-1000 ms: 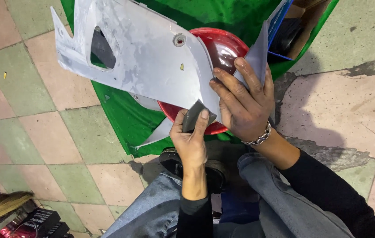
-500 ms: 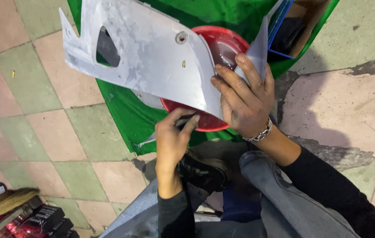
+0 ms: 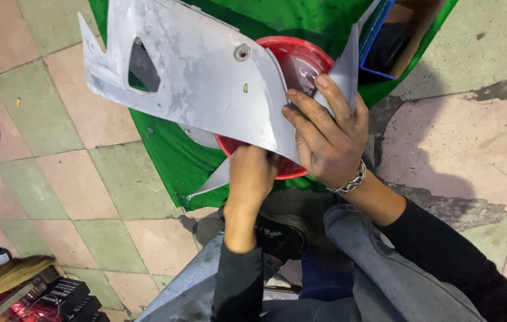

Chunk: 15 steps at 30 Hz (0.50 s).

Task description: The person sands a white plastic motorcycle fairing using a sanding block. They hold the fairing over a red bucket of water, repeatedly dipping the sanding block into the water to keep it wet while smoothing the surface of the plastic part.

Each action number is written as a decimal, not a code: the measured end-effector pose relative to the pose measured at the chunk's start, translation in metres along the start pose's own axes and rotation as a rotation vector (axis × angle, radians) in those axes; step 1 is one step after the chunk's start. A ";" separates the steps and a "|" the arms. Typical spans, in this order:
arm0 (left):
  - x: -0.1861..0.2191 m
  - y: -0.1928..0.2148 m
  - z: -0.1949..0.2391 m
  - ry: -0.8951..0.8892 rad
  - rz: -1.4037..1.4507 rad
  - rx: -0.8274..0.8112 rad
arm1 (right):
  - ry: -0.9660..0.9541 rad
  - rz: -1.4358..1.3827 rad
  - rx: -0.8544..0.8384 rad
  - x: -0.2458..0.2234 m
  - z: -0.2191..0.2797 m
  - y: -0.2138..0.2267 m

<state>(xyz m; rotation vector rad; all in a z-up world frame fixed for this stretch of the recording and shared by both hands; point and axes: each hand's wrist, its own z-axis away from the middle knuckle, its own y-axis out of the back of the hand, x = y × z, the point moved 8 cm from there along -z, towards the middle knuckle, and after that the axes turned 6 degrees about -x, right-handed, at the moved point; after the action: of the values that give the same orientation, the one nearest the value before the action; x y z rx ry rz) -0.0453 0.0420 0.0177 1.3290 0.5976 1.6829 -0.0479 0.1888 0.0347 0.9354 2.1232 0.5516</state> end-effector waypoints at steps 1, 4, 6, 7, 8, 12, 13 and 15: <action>0.000 -0.002 0.004 0.001 0.001 -0.009 | -0.007 0.002 -0.005 0.001 0.001 0.000; 0.002 -0.007 -0.001 -0.017 0.043 -0.010 | -0.001 0.004 0.004 0.000 0.000 -0.001; 0.008 -0.013 -0.025 -0.037 0.088 0.000 | 0.035 -0.018 0.022 -0.001 -0.002 0.001; 0.010 -0.014 -0.035 -0.035 0.088 0.008 | 0.041 -0.022 0.024 -0.002 -0.001 0.002; 0.015 -0.016 -0.047 -0.052 0.107 0.015 | 0.039 -0.015 0.020 -0.002 -0.001 0.001; 0.019 -0.010 -0.049 -0.102 0.170 0.020 | 0.043 -0.001 0.034 -0.001 -0.003 0.003; 0.015 -0.005 -0.036 -0.105 0.170 0.020 | 0.043 0.001 0.035 -0.001 -0.005 0.002; 0.008 0.002 -0.004 -0.124 0.217 0.010 | 0.006 0.008 0.013 -0.001 -0.002 0.001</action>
<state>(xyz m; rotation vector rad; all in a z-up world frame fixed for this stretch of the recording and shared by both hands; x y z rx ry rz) -0.0502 0.0480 0.0222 1.5380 0.4008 1.7550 -0.0485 0.1887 0.0369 0.9506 2.1316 0.5464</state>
